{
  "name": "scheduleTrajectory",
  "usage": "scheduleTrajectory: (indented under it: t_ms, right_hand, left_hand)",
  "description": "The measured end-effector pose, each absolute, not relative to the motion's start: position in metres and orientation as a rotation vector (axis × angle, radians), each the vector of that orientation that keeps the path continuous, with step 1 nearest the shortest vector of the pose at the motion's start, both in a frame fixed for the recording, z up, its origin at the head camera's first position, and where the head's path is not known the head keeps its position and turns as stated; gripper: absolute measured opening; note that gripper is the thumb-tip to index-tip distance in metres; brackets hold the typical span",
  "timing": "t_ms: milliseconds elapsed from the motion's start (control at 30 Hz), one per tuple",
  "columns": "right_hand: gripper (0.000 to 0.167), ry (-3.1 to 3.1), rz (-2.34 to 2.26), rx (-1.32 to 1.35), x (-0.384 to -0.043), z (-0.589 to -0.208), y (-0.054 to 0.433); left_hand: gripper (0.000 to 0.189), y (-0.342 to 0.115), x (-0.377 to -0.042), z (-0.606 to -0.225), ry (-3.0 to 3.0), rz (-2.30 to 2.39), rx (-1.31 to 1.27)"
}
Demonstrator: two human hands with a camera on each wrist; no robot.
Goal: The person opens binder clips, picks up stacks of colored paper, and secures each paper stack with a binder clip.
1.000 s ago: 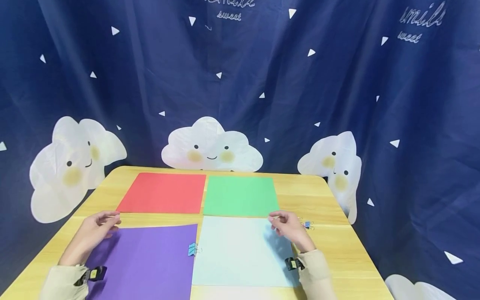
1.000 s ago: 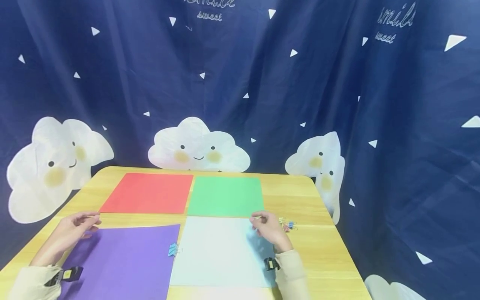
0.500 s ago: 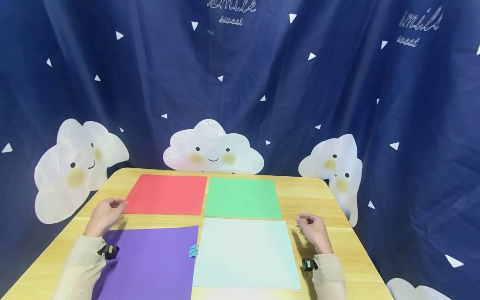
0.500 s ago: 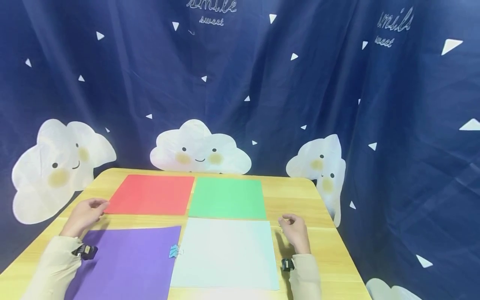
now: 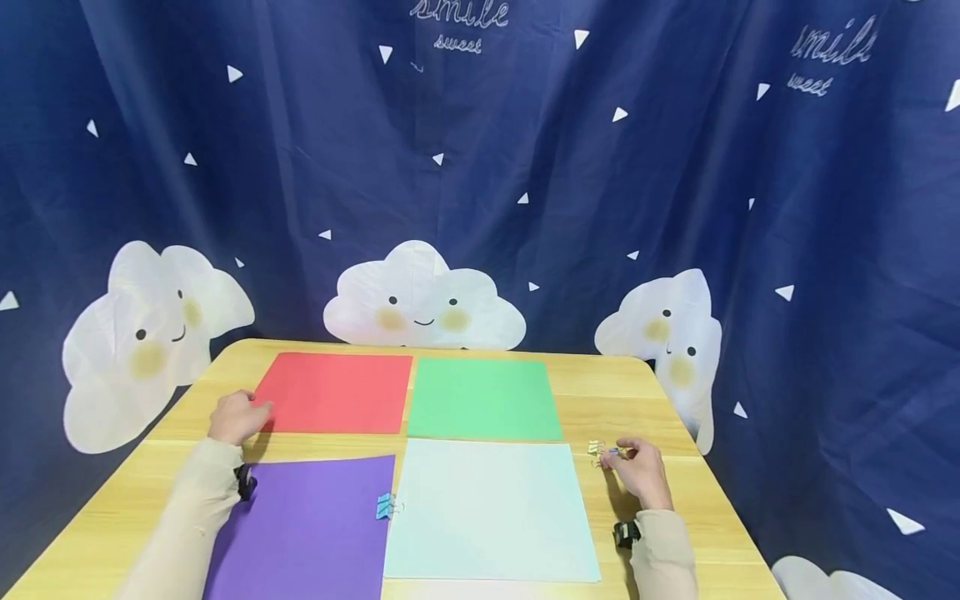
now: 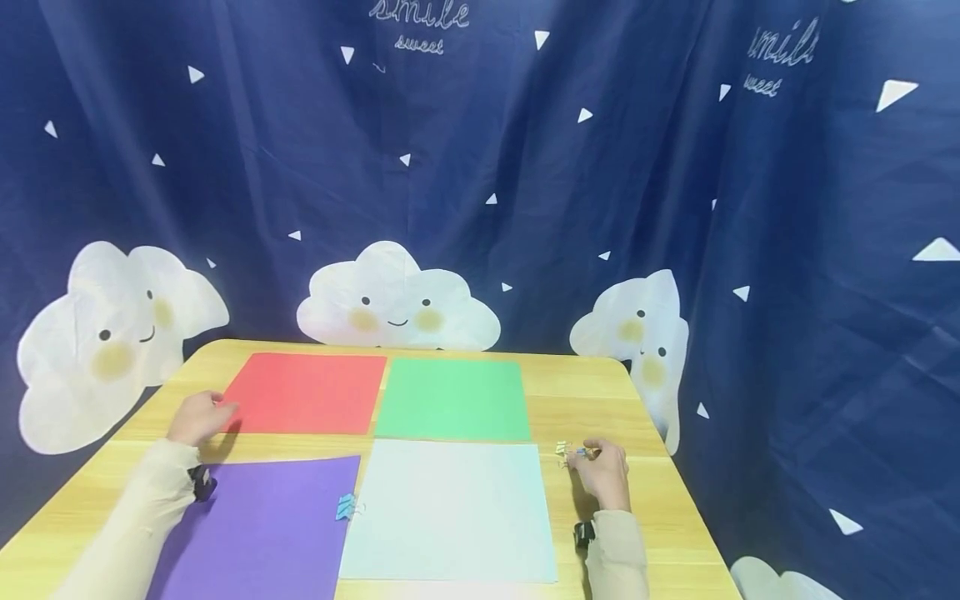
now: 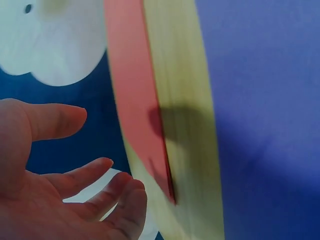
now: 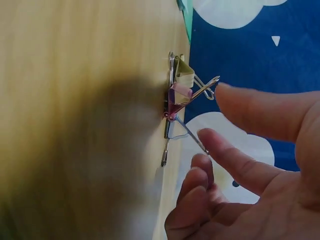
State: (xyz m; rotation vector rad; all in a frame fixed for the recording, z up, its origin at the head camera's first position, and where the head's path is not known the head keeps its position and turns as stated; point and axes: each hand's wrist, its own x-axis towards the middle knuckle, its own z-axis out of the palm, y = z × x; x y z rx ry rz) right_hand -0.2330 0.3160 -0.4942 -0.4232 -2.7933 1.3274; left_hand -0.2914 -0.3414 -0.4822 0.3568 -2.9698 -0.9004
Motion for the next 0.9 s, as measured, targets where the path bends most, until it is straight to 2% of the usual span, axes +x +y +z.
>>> scheduleTrajectory:
  t_ms: [233,367,467,633,767,900]
  right_hand:
    - [0.034,-2.803,1.275,-0.398,-0.235,-0.495,0.319]
    - [0.027,-2.781,1.289,-0.413,-0.235,-0.497,0.319]
    - [0.023,-2.76,1.286,-0.426,-0.235,-0.499,0.32]
    - [0.023,-2.729,1.276,-0.436,-0.234,-0.498,0.321]
    - [0.023,-2.71,1.318,-0.454,-0.234,-0.498,0.321]
    - [0.031,-2.693,1.364,-0.461,-0.233,-0.499,0.321]
  left_hand:
    - [0.058,-0.331,-0.306,-0.496,-3.073,-0.64,0.371]
    - [0.064,-0.326,-0.309,-0.503,-3.116,-0.641,0.466]
    - [0.059,-0.322,-0.31,-0.504,-3.105,-0.682,0.528]
    - [0.051,-0.319,-0.312,-0.501,-3.092,-0.681,0.534]
    - [0.056,-0.319,-0.309,-0.5,-3.094,-0.701,0.582]
    - [0.064,-0.325,-0.312,-0.504,-3.096,-0.722,0.62]
